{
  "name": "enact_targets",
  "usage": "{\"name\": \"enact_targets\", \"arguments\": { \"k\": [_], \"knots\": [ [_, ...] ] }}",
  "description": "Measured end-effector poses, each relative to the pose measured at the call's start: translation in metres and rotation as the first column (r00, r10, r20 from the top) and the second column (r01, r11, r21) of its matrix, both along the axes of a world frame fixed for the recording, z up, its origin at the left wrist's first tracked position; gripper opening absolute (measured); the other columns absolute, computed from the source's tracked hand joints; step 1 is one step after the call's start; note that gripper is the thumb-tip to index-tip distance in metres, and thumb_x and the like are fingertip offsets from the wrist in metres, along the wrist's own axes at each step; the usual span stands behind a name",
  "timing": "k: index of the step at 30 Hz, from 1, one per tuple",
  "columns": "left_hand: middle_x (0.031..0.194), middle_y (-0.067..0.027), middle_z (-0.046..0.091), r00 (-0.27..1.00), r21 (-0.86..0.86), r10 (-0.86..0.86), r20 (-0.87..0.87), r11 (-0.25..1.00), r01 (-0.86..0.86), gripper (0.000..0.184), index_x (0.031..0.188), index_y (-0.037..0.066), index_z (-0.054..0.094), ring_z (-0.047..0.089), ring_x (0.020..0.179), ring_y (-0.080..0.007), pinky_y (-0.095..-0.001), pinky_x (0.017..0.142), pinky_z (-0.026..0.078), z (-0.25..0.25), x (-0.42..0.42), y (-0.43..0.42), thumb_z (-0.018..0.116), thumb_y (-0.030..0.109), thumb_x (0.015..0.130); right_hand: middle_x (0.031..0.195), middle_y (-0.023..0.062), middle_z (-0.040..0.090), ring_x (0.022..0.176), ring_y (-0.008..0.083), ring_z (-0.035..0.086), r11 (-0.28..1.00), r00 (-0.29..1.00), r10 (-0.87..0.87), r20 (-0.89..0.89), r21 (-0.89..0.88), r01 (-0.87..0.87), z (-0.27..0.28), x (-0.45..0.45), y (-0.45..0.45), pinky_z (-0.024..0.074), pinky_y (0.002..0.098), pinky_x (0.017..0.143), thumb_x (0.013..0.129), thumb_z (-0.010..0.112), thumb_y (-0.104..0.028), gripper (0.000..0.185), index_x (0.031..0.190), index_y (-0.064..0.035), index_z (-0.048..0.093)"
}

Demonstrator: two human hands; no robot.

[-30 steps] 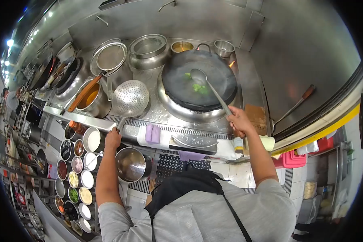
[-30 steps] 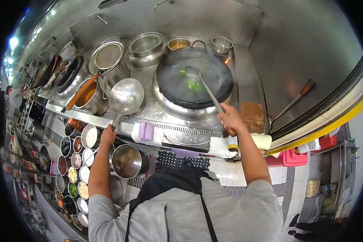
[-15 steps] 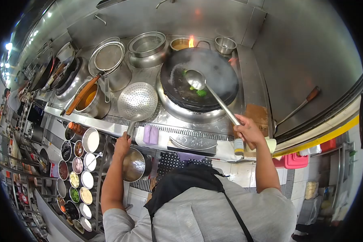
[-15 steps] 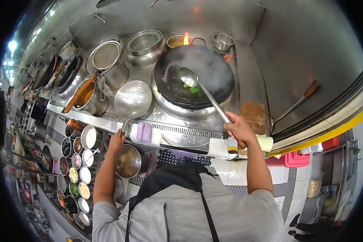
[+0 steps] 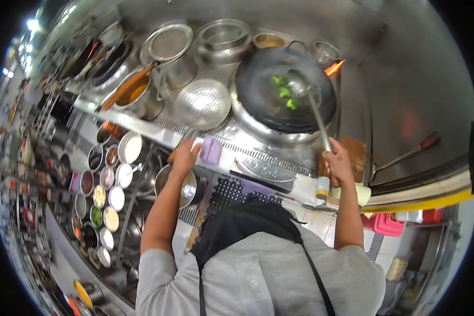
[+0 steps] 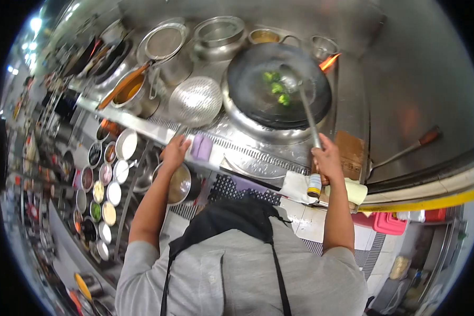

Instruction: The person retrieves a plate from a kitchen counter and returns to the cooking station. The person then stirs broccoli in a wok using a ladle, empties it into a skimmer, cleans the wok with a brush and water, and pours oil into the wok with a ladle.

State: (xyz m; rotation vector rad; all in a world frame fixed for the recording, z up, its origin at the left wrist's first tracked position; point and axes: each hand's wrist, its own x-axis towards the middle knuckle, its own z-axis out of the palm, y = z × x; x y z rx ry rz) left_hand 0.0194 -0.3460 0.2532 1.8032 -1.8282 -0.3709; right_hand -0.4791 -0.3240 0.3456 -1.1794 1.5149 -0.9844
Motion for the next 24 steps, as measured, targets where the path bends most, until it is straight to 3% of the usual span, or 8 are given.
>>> {"name": "enact_targets", "arguments": {
  "k": [5, 7, 8, 11, 15, 19, 22, 24],
  "knots": [
    [0.114, -0.0315, 0.056, 0.996, 0.045, 0.088, 0.026, 0.995, -0.089, 0.060, 0.113, -0.009, 0.057, 0.052, 0.110, -0.0425, -0.0435, 0.096, 0.041, -0.041, -0.009, -0.016, 0.056, 0.045, 0.088, 0.078, 0.0028, 0.057, 0.049, 0.0048, 0.045, 0.953, 0.979, -0.195, -0.066, -0.248, 0.173, -0.011, -0.021, 0.014, 0.0373, 0.0224, 0.039, 0.085, 0.054, -0.005, 0.057, 0.140, -0.0065, 0.039],
    [0.112, -0.0293, 0.058, 0.999, 0.398, 0.051, -0.012, 0.917, -0.042, 0.056, 0.104, -0.008, 0.059, 0.055, 0.106, -0.0420, -0.0441, 0.094, 0.043, -0.026, -0.020, -0.021, 0.056, 0.045, 0.087, 0.085, 0.0049, 0.059, 0.055, 0.0065, 0.049, 0.954, 0.932, -0.262, -0.251, -0.217, 0.209, 0.001, -0.036, 0.023, 0.0428, 0.0259, 0.047, 0.084, 0.054, -0.005, 0.055, 0.138, -0.0067, 0.042],
    [0.109, -0.0275, 0.059, 1.000, 0.364, 0.022, -0.008, 0.931, -0.017, 0.051, 0.100, -0.006, 0.059, 0.057, 0.102, -0.0415, -0.0448, 0.090, 0.044, -0.027, -0.024, -0.023, 0.063, 0.042, 0.082, 0.091, 0.0125, 0.063, 0.067, 0.0195, 0.060, 0.936, 0.827, -0.298, -0.477, -0.315, 0.156, -0.005, -0.051, 0.023, 0.0487, 0.0339, 0.062, 0.082, 0.055, -0.006, 0.054, 0.135, -0.0047, 0.045],
    [0.109, -0.0275, 0.059, 0.993, 0.289, 0.092, 0.081, 0.951, -0.111, 0.052, 0.107, -0.004, 0.057, 0.056, 0.102, -0.0417, -0.0443, 0.089, 0.045, -0.027, -0.038, -0.024, 0.069, 0.038, 0.078, 0.104, 0.0282, 0.060, 0.094, 0.0440, 0.058, 0.925, 0.662, -0.310, -0.683, -0.377, 0.044, -0.012, -0.083, 0.041, 0.0470, 0.0441, 0.080, 0.079, 0.055, -0.006, 0.054, 0.132, -0.0021, 0.046],
    [0.095, -0.0258, 0.060, 0.999, 0.111, 0.000, -0.035, 0.994, 0.003, 0.056, 0.105, -0.001, 0.044, 0.058, 0.096, -0.0415, -0.0477, 0.081, 0.046, -0.040, -0.047, -0.025, 0.077, 0.028, 0.071, 0.105, 0.0288, 0.059, 0.094, 0.0436, 0.059, 0.943, 0.485, -0.309, -0.818, -0.331, 0.042, -0.046, -0.110, 0.060, 0.0479, 0.0450, 0.081, 0.079, 0.058, -0.005, 0.053, 0.131, -0.0004, 0.046],
    [0.103, -0.0208, 0.059, 0.981, 0.233, 0.082, -0.173, 0.972, -0.040, 0.055, 0.111, 0.000, 0.042, 0.060, 0.093, -0.0364, -0.0405, 0.080, 0.049, -0.033, -0.047, -0.016, 0.075, 0.017, 0.071, 0.114, 0.0261, 0.056, 0.103, 0.0416, 0.055, 0.970, 0.442, -0.241, -0.864, -0.208, 0.122, -0.059, -0.120, 0.073, 0.0451, 0.0432, 0.088, 0.074, 0.061, 0.000, 0.063, 0.135, -0.0013, 0.043],
    [0.110, -0.0106, 0.059, 0.411, 0.256, 0.261, -0.873, 0.964, -0.068, 0.063, 0.127, 0.002, 0.041, 0.061, 0.097, -0.0234, -0.0389, 0.081, 0.052, -0.026, -0.046, 0.006, 0.073, 0.011, 0.074, 0.114, 0.0214, 0.050, 0.108, 0.0383, 0.049, 0.964, 0.435, -0.260, -0.862, -0.259, 0.063, -0.049, -0.121, 0.060, 0.0400, 0.0411, 0.094, 0.077, 0.065, -0.006, 0.060, 0.134, -0.0026, 0.045],
    [0.114, -0.0123, 0.058, 0.063, 0.305, 0.298, -0.952, 0.934, 0.184, 0.062, 0.130, 0.002, 0.042, 0.060, 0.100, -0.0244, -0.0410, 0.087, 0.051, 0.001, -0.041, 0.028, 0.071, 0.013, 0.077, 0.107, 0.0175, 0.052, 0.099, 0.0323, 0.054, 0.915, 0.401, -0.365, -0.840, -0.404, -0.015, -0.036, -0.112, 0.038, 0.0435, 0.0375, 0.089, 0.083, 0.063, -0.009, 0.052, 0.131, -0.0015, 0.047]
  ]
}}
